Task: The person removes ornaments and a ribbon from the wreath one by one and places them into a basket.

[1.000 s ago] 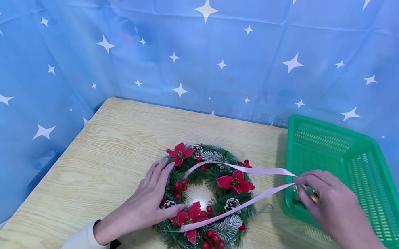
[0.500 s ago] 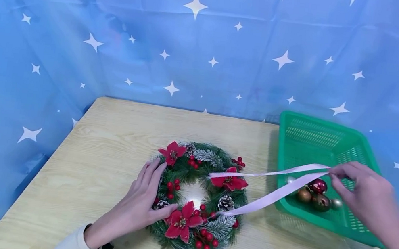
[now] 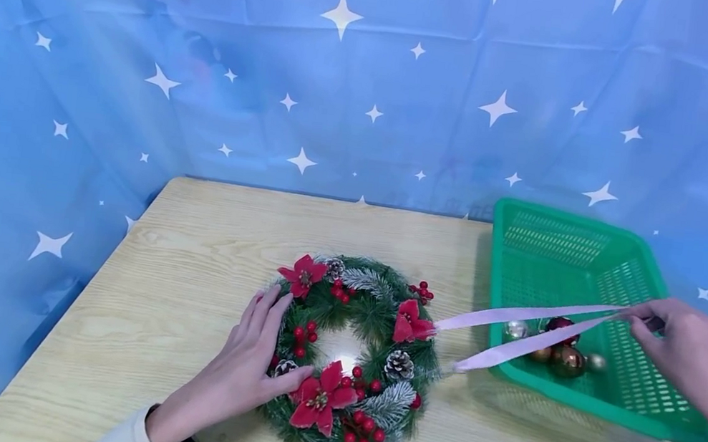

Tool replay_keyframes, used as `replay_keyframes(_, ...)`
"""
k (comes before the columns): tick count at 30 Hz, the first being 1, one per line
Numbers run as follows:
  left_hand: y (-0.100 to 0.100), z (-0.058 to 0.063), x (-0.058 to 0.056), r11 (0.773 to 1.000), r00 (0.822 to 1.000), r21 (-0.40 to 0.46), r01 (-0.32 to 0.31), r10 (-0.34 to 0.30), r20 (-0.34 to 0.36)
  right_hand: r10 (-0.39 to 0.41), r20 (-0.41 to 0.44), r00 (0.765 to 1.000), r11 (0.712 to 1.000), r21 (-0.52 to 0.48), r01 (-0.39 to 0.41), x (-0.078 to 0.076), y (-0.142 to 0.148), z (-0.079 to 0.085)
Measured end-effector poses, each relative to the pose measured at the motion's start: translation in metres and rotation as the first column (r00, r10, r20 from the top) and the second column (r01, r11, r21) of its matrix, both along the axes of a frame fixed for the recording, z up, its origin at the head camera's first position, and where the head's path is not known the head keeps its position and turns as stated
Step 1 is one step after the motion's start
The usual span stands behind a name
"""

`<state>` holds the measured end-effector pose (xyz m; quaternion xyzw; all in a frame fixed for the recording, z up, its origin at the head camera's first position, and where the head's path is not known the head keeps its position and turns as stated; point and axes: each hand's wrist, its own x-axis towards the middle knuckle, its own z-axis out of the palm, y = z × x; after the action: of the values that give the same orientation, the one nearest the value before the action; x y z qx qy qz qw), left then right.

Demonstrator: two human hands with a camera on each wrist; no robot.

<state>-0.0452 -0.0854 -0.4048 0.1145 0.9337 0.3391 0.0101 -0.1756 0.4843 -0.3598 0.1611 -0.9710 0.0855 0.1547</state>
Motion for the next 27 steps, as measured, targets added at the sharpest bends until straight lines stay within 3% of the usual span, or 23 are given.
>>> replay_keyframes(11, -0.001, 0.001, -0.001, 1.000, 1.000, 0.003, 0.009, -0.009, 0.011, -0.132, 0.021, 0.991, 0.991, 0.029, 0.131, -0.005, 0.025, -0.011)
replay_keyframes(14, -0.001, 0.001, 0.000, 1.000, 1.000, 0.000, -0.001, 0.001, 0.018, -0.110, 0.036, 0.993, 0.992, 0.062, 0.108, -0.006, 0.018, -0.010)
replay_keyframes(17, -0.002, 0.003, 0.001, 1.000, 0.999, -0.006, -0.014, 0.014, 0.031, -0.042, 0.096, 0.994, 0.993, 0.113, 0.031, -0.008, 0.008, -0.011)
replay_keyframes(20, -0.002, 0.003, 0.002, 1.000, 1.000, -0.013, -0.019, 0.019, 0.023, -0.001, 0.246, 0.969, 0.992, 0.119, -0.030, -0.009, 0.000, -0.012)
replay_keyframes(24, 0.000, 0.002, 0.000, 1.000, 1.000, -0.015, -0.010, 0.010, -0.012, 0.019, 0.427, 0.904, 0.991, 0.109, -0.073, -0.008, -0.007, -0.013)
replay_keyframes(26, 0.002, 0.002, -0.001, 1.000, 1.000, -0.023, -0.005, 0.004, -0.024, 0.025, 0.448, 0.894, 0.992, 0.100, -0.077, -0.003, -0.010, -0.014)
replay_keyframes(27, 0.002, 0.002, -0.002, 1.000, 1.000, -0.025, -0.003, 0.002, -0.031, 0.029, 0.426, 0.904, 0.992, 0.099, -0.079, 0.000, -0.011, -0.015)
